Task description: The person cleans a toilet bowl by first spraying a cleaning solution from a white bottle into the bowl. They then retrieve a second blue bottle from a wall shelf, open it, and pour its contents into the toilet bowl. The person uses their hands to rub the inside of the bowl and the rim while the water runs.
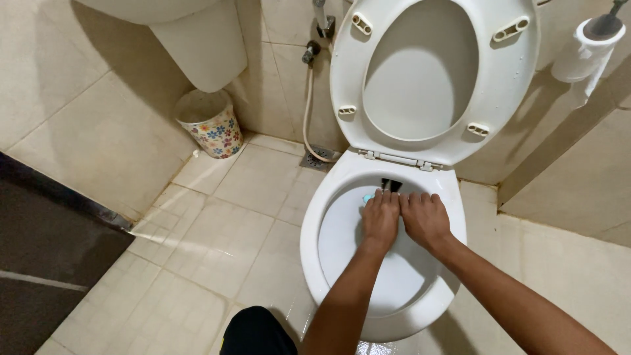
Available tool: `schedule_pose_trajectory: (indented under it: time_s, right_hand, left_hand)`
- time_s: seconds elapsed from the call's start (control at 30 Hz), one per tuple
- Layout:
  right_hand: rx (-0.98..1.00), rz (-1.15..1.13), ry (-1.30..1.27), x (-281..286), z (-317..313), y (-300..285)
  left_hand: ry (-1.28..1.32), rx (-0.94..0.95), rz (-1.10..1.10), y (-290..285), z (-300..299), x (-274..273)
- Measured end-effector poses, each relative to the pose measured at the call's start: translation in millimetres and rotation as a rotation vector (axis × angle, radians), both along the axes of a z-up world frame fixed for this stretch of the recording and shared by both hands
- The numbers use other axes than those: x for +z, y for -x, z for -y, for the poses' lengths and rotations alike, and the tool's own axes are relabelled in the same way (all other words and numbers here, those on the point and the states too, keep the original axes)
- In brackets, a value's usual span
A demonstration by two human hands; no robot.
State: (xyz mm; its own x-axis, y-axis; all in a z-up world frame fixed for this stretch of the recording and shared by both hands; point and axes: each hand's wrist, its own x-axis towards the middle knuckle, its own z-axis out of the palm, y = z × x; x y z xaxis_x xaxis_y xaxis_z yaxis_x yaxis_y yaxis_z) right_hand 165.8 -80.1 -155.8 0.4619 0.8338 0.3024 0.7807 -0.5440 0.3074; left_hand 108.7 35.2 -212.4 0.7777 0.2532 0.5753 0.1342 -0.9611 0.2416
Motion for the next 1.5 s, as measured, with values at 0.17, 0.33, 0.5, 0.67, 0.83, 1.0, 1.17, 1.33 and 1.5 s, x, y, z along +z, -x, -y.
schedule_pose_trajectory:
  time_s: [0.17,0.33,0.5,0.67,0.83,1.0,1.17,1.33,1.5]
  right_hand:
    - [0.016,-0.02,0.001,-10.7,-3.1,-7.4]
    - [0.034,-0.029,-0.044,-5.5,-3.0,-5.6]
    - [0.051,-0.042,-0.049,-9.4,-2.4,-10.8]
    - [0.013,-0.088,0.036,-10.0,-3.7,-11.8]
    - [0.025,-0.092,0.028,-13.8,-5.4,-12.2]
    - [0.049,-0.042,-0.035,-14.0,-9.0,-11.6]
    - [0.035,-0.081,0.024,-4.8,-9.3,-6.4]
    - [0.096,-0.051,-0.049,-10.6,-13.5,-5.5]
    - [0.102,-0.08,-0.017,-2.1,-25.5,5.6]
  left_hand:
    - [-0.11,0.023,-0.085,-0.1,-5.0,5.8]
    - [-0.132,0.027,-0.146,-3.9,-6.1,5.7]
    - [-0.138,0.042,-0.08,-15.9,-8.3,-10.7]
    - [-0.137,0.016,-0.105,-12.8,-9.3,-6.3]
    - [-0.136,0.008,-0.168,-12.4,-14.1,-8.0]
    - [-0.165,0.023,-0.144,-4.3,-15.7,5.0]
    - [-0.17,0.026,-0.152,2.3,-16.7,13.0]
    - [-0.203,0.052,-0.146,9.5,-21.5,16.2]
    - [-0.25,0.1,-0.078,18.3,-32.8,14.2]
